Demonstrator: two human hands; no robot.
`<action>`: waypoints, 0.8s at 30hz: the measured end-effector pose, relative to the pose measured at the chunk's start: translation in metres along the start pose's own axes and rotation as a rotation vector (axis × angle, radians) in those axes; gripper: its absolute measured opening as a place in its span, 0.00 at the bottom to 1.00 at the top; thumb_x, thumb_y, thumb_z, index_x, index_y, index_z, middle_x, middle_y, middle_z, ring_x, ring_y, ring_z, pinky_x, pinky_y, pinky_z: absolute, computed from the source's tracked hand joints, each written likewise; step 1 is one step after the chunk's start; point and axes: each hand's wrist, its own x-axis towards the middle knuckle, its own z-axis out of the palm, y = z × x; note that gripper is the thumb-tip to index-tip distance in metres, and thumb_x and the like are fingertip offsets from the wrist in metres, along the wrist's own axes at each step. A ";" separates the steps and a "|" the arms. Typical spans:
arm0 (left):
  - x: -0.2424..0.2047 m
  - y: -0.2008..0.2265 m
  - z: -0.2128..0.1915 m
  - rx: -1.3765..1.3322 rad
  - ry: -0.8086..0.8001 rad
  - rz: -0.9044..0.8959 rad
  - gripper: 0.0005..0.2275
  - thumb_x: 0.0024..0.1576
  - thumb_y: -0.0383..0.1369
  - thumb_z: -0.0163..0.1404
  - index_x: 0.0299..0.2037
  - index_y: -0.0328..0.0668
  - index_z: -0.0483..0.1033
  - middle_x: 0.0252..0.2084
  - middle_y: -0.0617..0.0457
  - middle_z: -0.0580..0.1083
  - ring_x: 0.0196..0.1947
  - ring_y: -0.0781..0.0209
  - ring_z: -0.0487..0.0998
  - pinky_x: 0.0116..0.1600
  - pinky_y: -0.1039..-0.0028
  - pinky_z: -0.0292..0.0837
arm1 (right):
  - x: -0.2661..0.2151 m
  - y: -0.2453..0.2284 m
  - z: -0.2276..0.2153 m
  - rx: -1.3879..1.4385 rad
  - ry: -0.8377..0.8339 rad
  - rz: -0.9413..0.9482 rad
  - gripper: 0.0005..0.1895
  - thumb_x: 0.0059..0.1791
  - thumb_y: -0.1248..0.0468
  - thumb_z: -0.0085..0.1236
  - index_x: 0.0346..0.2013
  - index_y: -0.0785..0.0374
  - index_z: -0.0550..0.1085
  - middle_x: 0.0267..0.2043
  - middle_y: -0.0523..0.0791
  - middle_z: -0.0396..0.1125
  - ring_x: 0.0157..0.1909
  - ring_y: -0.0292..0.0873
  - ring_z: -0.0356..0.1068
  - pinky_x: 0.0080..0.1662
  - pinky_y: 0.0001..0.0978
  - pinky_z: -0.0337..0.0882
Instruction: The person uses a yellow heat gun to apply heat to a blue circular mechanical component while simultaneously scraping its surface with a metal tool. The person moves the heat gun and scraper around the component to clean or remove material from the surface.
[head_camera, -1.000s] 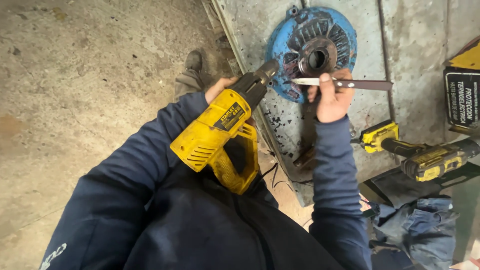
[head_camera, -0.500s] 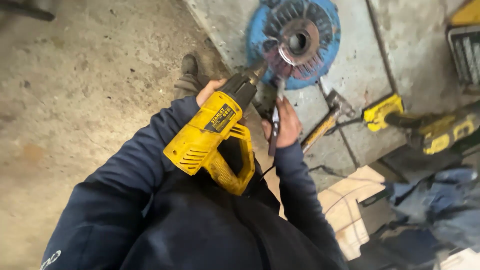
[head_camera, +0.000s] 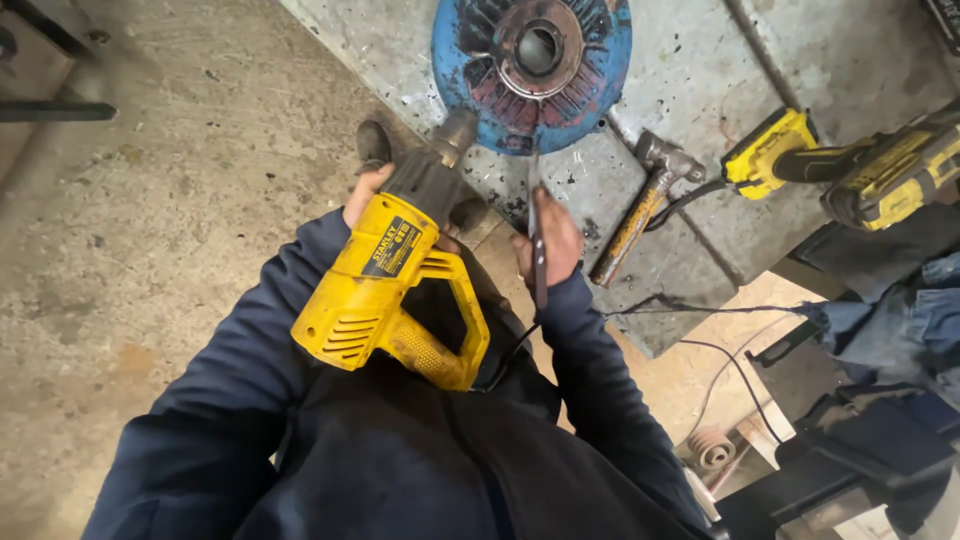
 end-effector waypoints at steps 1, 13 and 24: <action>0.000 -0.001 0.001 0.020 0.009 0.024 0.36 0.61 0.59 0.41 0.70 0.37 0.63 0.55 0.30 0.74 0.54 0.18 0.74 0.61 0.36 0.68 | 0.009 0.000 0.002 -0.013 0.062 0.027 0.33 0.52 0.52 0.56 0.66 0.70 0.67 0.54 0.58 0.70 0.54 0.60 0.73 0.56 0.45 0.75; 0.022 -0.008 -0.054 0.105 -0.026 0.075 0.38 0.65 0.60 0.40 0.69 0.27 0.66 0.57 0.28 0.75 0.54 0.33 0.78 0.62 0.48 0.71 | 0.084 -0.010 -0.033 0.267 0.105 0.132 0.13 0.57 0.60 0.53 0.43 0.70 0.77 0.36 0.50 0.75 0.35 0.43 0.74 0.41 0.33 0.74; 0.019 -0.005 -0.026 0.032 -0.063 0.064 0.35 0.63 0.58 0.38 0.69 0.34 0.65 0.55 0.32 0.75 0.52 0.28 0.78 0.60 0.43 0.72 | 0.155 -0.011 -0.043 0.206 0.013 0.065 0.10 0.58 0.64 0.58 0.38 0.69 0.75 0.31 0.51 0.74 0.31 0.44 0.76 0.36 0.34 0.74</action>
